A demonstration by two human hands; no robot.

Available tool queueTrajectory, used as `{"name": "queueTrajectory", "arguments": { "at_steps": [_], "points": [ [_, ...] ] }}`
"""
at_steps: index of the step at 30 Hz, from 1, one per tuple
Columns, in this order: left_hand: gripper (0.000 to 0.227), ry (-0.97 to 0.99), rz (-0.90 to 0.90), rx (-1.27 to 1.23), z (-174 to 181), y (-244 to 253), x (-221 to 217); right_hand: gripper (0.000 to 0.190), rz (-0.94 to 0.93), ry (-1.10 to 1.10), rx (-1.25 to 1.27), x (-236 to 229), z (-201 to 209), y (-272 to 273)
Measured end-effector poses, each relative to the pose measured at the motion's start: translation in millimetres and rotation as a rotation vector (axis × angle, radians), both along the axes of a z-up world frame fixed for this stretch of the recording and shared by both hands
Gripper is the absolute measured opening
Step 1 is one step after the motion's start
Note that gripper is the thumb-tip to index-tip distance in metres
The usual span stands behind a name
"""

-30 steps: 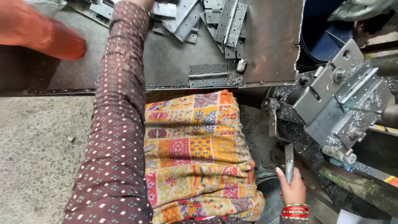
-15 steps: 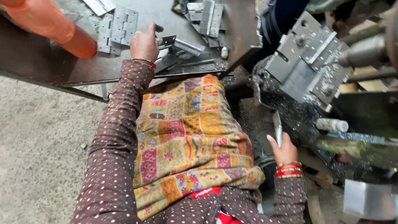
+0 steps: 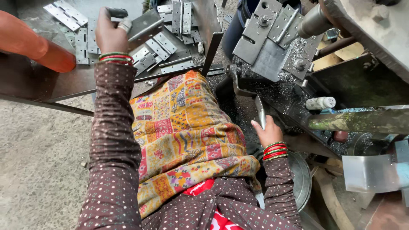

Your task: The person repeatedly picks up metal hinge blanks from a tray, places them into a manual punching machine, and operates the lever to punch holes. Finished pieces are returned to the tray. The process is repeated continuously throughout the clip.

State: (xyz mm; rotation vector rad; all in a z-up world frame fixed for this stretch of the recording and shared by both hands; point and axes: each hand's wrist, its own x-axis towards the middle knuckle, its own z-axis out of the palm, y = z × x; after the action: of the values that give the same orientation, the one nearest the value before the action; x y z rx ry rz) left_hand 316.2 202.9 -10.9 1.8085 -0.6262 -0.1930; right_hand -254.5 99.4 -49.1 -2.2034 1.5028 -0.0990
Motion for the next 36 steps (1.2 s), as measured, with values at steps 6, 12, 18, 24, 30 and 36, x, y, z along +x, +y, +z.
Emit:
{"name": "queueTrajectory", "arguments": {
  "at_steps": [6,12,18,24,30,36],
  "points": [
    [0.027,0.367,-0.395,-0.374,25,-40,-100,0.061,-0.016,0.013,-0.012,3,-8,1],
    [0.029,0.066,-0.444,-0.233,54,-116,-213,0.063,-0.025,-0.094,-0.016,3,-20,1],
    [0.061,-0.75,-0.547,0.476,61,-125,-278,0.064,-0.021,-0.041,-0.027,7,-13,6],
    [0.065,-0.886,-0.5,0.309,52,-99,-279,0.065,-0.031,0.009,0.055,10,-9,8],
    [0.053,-1.017,-0.611,0.274,38,-100,-324,0.067,-0.017,0.043,0.093,8,-11,4],
    [0.043,-0.937,-0.585,0.284,24,-138,-329,0.066,-0.007,0.028,0.046,1,-21,2]
  ]
}}
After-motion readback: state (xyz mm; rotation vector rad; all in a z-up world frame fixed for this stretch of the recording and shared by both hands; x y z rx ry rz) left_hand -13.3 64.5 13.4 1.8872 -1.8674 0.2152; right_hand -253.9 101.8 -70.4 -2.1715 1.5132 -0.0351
